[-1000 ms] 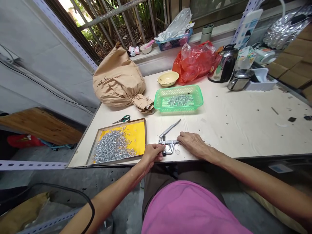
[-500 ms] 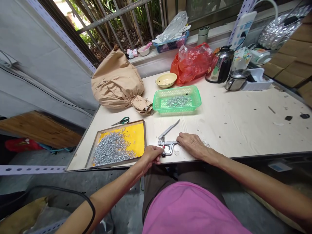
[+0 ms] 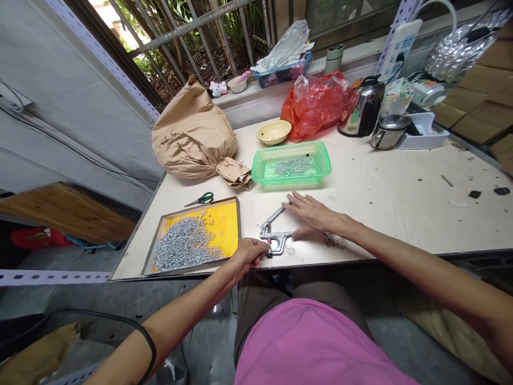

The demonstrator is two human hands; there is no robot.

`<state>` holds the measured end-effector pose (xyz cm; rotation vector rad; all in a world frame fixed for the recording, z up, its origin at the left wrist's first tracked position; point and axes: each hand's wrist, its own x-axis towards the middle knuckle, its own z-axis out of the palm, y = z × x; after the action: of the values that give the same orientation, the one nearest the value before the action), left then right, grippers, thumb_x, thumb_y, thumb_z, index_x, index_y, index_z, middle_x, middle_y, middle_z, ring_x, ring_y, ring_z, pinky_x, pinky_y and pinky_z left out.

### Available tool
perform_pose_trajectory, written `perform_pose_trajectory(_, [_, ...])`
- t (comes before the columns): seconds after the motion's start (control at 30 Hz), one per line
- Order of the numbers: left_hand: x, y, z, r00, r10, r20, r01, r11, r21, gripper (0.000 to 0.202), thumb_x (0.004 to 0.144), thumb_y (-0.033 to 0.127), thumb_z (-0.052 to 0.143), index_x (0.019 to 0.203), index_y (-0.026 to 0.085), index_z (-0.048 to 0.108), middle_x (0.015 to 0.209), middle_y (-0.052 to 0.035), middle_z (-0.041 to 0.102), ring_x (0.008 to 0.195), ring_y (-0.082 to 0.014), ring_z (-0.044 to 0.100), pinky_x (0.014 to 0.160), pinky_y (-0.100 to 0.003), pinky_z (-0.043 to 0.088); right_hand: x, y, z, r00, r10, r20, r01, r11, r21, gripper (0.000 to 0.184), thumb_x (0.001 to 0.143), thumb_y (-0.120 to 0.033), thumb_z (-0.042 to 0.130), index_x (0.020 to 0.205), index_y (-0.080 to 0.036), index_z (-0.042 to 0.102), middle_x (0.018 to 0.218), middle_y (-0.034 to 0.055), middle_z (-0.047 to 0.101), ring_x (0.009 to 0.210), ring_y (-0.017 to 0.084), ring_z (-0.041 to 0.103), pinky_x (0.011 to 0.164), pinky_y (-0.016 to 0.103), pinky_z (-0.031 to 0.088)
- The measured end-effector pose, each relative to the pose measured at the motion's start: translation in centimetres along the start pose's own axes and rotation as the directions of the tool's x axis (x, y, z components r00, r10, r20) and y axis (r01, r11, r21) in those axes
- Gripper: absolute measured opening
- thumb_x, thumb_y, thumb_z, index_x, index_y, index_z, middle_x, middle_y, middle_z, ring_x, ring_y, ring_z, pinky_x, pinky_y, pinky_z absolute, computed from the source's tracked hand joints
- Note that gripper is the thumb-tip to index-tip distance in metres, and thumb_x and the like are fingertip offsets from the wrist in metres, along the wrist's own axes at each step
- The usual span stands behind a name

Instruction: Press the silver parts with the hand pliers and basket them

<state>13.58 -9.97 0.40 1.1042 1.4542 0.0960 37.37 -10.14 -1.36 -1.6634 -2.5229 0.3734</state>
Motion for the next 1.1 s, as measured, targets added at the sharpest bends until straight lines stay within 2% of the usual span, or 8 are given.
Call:
perform_pose_trajectory(0.2, [-0.2,0.2,0.0,1.000,-0.016,-0.027,0.017,1.000,0.025,0.024,0.066,0.034,0.069,0.062,0.014,0.056,0.039,0.0091,0.039,0.033,-0.0030,0.027,0.038,-0.019,0.025,1.4,0.9,0.3,0.997,-0.059,0.043,0.058,0.998,0.012,0.099,0.062,-0.066,0.067,0.140,-0.013,0.036,0.136,0.0213,0.044,0.123,0.038,0.039,0.098,0.053,0.031])
perform_pose_trajectory(0.6, [-0.1,-0.3,-0.1,0.999,-0.013,-0.049,0.014,1.000,0.019,0.027,0.068,0.038,0.068,0.070,0.014,0.058,0.047,0.0078,0.046,0.035,-0.0037,0.030,0.040,-0.020,0.026,-0.4,-1.5,-0.7,0.999,-0.032,0.000,0.032,0.997,-0.066,0.054,0.080,-0.046,0.063,0.120,-0.012,0.053,0.114,0.0164,0.057,0.108,0.031,0.047,0.100,0.051,0.028])
perform_pose_trajectory(0.77, [-0.7,-0.7,0.0,0.984,0.123,-0.128,-0.081,0.953,0.292,0.033,0.081,0.044,0.055,0.072,0.013,0.060,0.054,0.0030,0.050,0.041,-0.0079,0.041,0.047,-0.025,0.037,-1.0,-2.0,-0.4,0.999,-0.032,-0.028,0.030,0.996,-0.084,0.040,0.083,-0.040,0.061,0.111,-0.011,0.057,0.108,0.0138,0.057,0.101,0.028,0.049,0.099,0.046,0.031])
perform_pose_trajectory(0.8, [-0.8,-0.7,0.1,0.955,0.251,-0.159,-0.170,0.900,0.402,0.033,0.084,0.043,0.052,0.076,0.013,0.062,0.060,0.0007,0.054,0.048,-0.0104,0.047,0.052,-0.026,0.041,-1.0,-2.0,-0.3,0.999,-0.029,-0.036,0.026,0.996,-0.081,0.041,0.083,-0.040,0.062,0.111,-0.012,0.057,0.107,0.0134,0.057,0.100,0.028,0.049,0.096,0.045,0.033])
perform_pose_trajectory(0.87, [-1.0,-0.8,0.6,0.818,0.555,-0.151,-0.355,0.694,0.627,0.027,0.085,0.039,0.053,0.091,0.015,0.065,0.078,-0.0043,0.061,0.070,-0.0165,0.058,0.067,-0.030,0.046,-1.0,-1.9,0.0,0.999,-0.020,-0.050,0.017,0.997,-0.070,0.044,0.080,-0.040,0.065,0.112,-0.012,0.056,0.106,0.0131,0.057,0.099,0.028,0.049,0.090,0.041,0.038])
perform_pose_trajectory(0.97, [-0.3,-0.5,1.6,0.603,0.796,0.056,-0.485,0.310,0.818,0.039,0.083,0.033,0.060,0.118,0.018,0.055,0.110,-0.0081,0.060,0.103,-0.0243,0.053,0.087,-0.037,0.045,-0.7,-1.8,0.3,0.999,-0.008,-0.052,0.005,0.998,-0.059,0.052,0.076,-0.040,0.069,0.115,-0.010,0.055,0.106,0.0138,0.056,0.098,0.028,0.048,0.082,0.037,0.042])
perform_pose_trajectory(1.03, [0.8,0.3,2.3,0.551,0.813,0.185,-0.506,0.150,0.850,0.052,0.080,0.032,0.064,0.127,0.016,0.047,0.125,-0.0105,0.054,0.114,-0.0269,0.047,0.094,-0.040,0.043,-0.5,-1.8,0.3,0.999,0.004,-0.034,-0.006,0.998,-0.055,0.056,0.072,-0.040,0.072,0.115,-0.009,0.054,0.107,0.0144,0.055,0.099,0.028,0.048,0.081,0.037,0.043])
perform_pose_trajectory(1.1, [1.9,1.3,2.6,0.556,0.789,0.260,-0.513,0.080,0.855,0.058,0.079,0.031,0.065,0.130,0.013,0.043,0.132,-0.0127,0.049,0.117,-0.0272,0.044,0.098,-0.040,0.040,-0.3,-2.0,0.1,1.000,0.030,0.004,-0.030,0.999,-0.045,0.057,0.069,-0.040,0.075,0.113,-0.010,0.055,0.106,0.0145,0.055,0.099,0.029,0.048,0.080,0.036,0.044])
